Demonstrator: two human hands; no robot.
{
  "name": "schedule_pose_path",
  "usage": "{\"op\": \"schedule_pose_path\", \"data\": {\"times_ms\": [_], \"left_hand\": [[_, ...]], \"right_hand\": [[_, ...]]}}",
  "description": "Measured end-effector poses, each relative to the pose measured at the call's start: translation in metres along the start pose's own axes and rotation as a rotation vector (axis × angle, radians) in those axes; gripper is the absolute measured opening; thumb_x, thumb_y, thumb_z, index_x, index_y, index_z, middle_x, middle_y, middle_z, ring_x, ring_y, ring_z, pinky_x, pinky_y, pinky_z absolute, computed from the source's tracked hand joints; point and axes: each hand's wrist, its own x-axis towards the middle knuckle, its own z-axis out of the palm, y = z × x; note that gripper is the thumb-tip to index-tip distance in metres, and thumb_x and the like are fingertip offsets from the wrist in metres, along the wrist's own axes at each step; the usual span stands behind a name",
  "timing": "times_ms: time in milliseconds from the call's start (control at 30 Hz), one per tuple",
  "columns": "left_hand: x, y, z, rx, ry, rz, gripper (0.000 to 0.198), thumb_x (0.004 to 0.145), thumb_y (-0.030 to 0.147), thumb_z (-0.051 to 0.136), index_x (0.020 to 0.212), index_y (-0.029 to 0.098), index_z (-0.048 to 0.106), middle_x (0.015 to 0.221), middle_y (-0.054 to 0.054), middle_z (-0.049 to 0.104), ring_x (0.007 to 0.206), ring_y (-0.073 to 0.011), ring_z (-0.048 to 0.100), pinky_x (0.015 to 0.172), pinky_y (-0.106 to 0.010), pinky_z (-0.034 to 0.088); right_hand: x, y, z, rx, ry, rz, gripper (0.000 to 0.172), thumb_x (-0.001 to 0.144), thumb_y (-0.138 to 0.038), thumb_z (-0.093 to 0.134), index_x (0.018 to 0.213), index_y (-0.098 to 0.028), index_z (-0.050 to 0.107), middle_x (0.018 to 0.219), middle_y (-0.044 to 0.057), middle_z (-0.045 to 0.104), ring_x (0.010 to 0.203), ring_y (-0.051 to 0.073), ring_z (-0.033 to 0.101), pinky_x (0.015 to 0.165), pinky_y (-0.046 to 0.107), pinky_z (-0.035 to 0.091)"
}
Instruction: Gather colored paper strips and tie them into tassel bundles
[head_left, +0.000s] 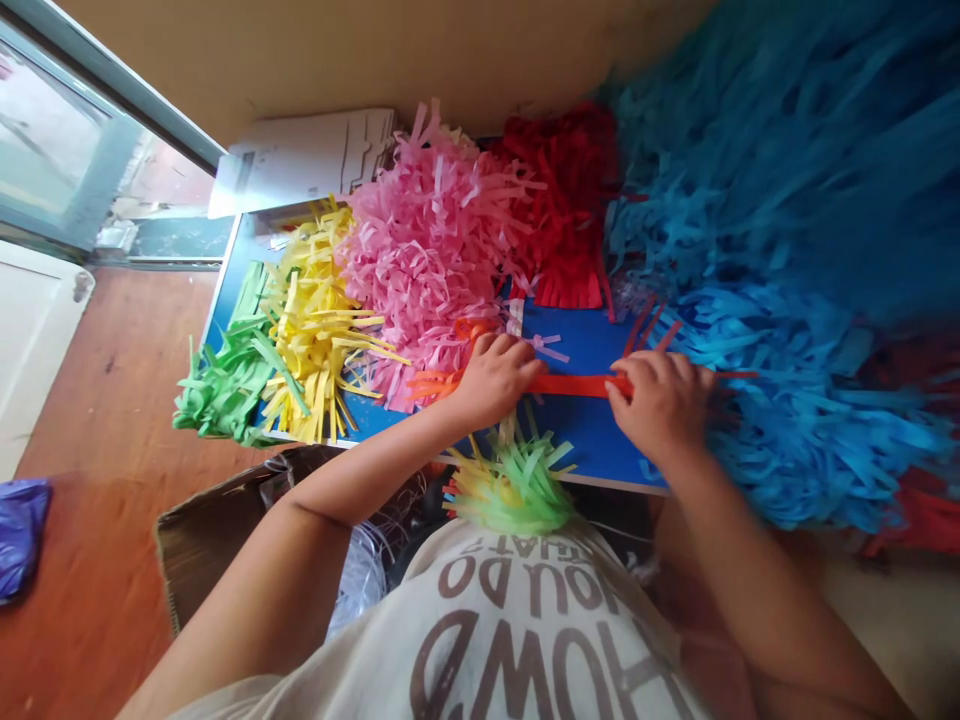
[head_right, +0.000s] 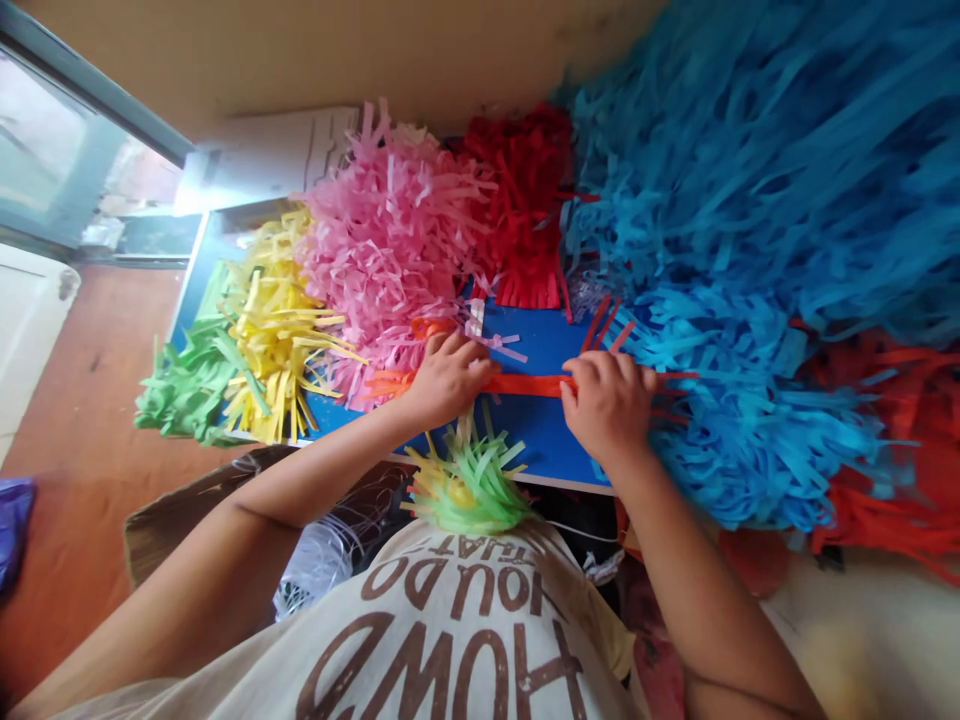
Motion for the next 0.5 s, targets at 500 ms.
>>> {"op": "schedule_pose_path", "data": {"times_ms": [500], "left_hand": [[0.003, 0.011, 0.006, 0.117, 0.059, 0.131, 0.027, 0.095, 0.025, 0.048, 0.085, 0.02, 0.072, 0.086, -0.007, 0.071, 0.098, -0.0271, 0.058, 0.104, -0.056, 0.031]], "right_hand": [[0.022, -0.008, -0.002, 0.025, -0.135, -0.247, 0.02, 0.089, -0.021, 0.057, 0.073, -0.02, 0.069, 0.08, 0.004, 0.071, 0.084, 0.021, 0.053, 0.083, 0.041, 0.024]]}}
